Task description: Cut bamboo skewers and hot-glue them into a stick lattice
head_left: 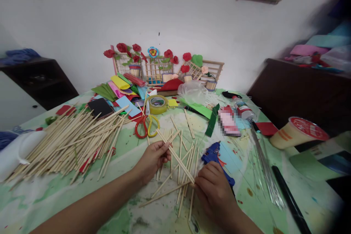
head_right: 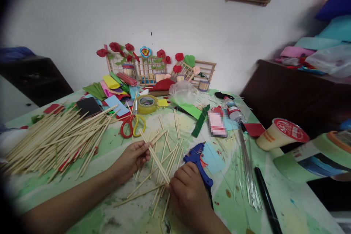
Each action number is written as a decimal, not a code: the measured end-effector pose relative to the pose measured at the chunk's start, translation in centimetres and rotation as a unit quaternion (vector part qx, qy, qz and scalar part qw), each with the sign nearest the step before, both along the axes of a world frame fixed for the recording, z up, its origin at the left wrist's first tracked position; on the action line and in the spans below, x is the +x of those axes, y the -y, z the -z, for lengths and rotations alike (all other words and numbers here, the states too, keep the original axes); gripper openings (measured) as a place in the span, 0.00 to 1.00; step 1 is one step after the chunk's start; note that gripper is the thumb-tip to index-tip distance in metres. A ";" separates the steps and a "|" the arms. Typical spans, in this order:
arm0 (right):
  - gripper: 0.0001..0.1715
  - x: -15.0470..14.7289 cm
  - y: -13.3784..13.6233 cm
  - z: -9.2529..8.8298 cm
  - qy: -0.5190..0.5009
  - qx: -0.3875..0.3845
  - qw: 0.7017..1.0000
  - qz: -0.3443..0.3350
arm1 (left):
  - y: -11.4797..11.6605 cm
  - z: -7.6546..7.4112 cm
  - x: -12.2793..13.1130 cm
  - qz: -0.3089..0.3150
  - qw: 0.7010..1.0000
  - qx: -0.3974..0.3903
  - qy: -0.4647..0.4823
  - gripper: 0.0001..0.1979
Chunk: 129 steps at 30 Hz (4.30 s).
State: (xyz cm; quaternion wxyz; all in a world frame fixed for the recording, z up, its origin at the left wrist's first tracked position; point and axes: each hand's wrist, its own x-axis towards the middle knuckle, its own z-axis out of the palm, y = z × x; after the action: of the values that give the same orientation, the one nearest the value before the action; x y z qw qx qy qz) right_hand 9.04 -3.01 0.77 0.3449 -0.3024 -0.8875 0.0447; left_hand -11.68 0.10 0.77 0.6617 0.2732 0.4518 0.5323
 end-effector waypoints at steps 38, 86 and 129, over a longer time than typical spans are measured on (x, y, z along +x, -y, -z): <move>0.08 0.6 -0.6 0.3 0.000 -0.057 0.998 -0.025 | 0.3 0.9 -0.1 0.051 0.992 0.075 -0.091 0.13; 0.21 7.9 -15.1 -1.0 0.261 -0.048 0.832 0.487 | -0.5 0.9 -0.7 0.063 0.993 0.078 -0.070 0.17; 0.20 -3.5 0.5 0.0 -0.037 -0.250 0.963 0.088 | 0.0 0.7 -0.5 0.151 0.985 0.080 -0.012 0.16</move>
State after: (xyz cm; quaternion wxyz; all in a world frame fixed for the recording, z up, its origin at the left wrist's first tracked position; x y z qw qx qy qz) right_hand 5.57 -3.55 0.77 0.2930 -0.4540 -0.8047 0.2458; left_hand -12.18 0.05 0.09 0.7049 0.3974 0.3691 0.4571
